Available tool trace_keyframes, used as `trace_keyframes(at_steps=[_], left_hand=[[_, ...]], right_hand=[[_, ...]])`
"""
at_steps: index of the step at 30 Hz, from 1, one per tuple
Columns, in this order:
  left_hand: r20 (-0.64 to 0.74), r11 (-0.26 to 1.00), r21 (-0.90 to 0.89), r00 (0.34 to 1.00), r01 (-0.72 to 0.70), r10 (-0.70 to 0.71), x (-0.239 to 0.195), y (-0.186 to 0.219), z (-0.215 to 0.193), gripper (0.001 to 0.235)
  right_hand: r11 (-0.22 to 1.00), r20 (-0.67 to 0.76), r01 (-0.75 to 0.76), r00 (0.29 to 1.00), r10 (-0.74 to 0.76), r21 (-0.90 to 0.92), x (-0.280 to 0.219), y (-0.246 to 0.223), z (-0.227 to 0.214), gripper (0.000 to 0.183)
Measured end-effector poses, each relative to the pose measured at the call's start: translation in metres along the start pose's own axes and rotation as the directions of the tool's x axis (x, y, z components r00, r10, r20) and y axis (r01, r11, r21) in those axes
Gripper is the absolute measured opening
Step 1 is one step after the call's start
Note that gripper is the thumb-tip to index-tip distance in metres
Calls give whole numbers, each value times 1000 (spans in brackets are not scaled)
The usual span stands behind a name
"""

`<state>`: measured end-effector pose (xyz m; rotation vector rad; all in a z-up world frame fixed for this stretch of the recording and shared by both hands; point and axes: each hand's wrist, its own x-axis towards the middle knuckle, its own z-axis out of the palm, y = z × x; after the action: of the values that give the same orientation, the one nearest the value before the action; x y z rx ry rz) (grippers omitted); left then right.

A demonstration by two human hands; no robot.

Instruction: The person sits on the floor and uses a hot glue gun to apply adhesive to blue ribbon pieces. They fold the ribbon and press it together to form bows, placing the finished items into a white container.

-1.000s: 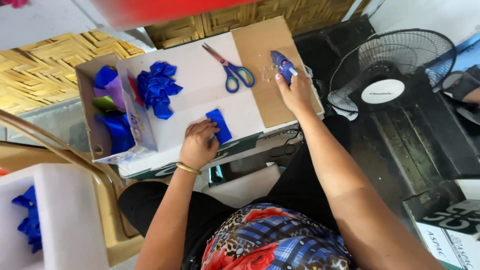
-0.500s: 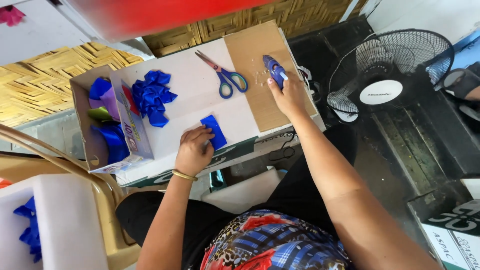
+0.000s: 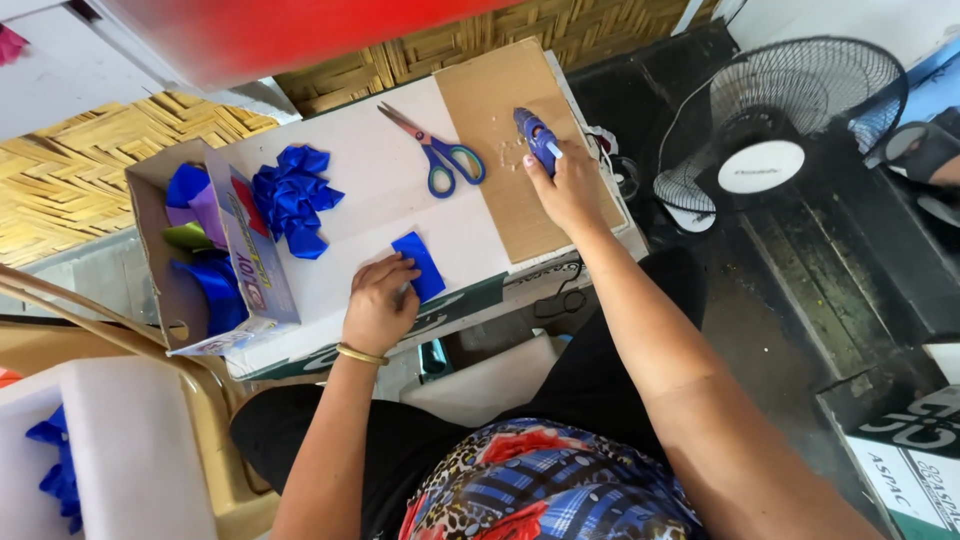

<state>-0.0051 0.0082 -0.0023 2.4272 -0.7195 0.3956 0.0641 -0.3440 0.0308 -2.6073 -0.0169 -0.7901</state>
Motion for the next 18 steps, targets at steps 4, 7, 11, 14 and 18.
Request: trace_keyframes(at_steps=[4,7,11,14,18], left_hand=[[-4,1000,-7,1000,-4,4,1,-2,0,29],[1,1000,5,1000,7,-7,0,-2,1,29],[-7,1000,-5,1000,0,0,0,0,-1,30],[-2,1000,-6,1000,1,-1,2,1,-1,29],[9,1000,-9,1000,17,-17,3,4,-4,29]], right_hand=[[1000,29,-15,999,14,19,2,1,0,48],[999,35,-24,999,23,30,0,1,1,47],[1000,19,-16,1000,16,26,-1,3,2,47],[1000,18,-16,1000,16,26,-1,6,4,46],[999,34,-31,999,30,20,-1,6,5,46]])
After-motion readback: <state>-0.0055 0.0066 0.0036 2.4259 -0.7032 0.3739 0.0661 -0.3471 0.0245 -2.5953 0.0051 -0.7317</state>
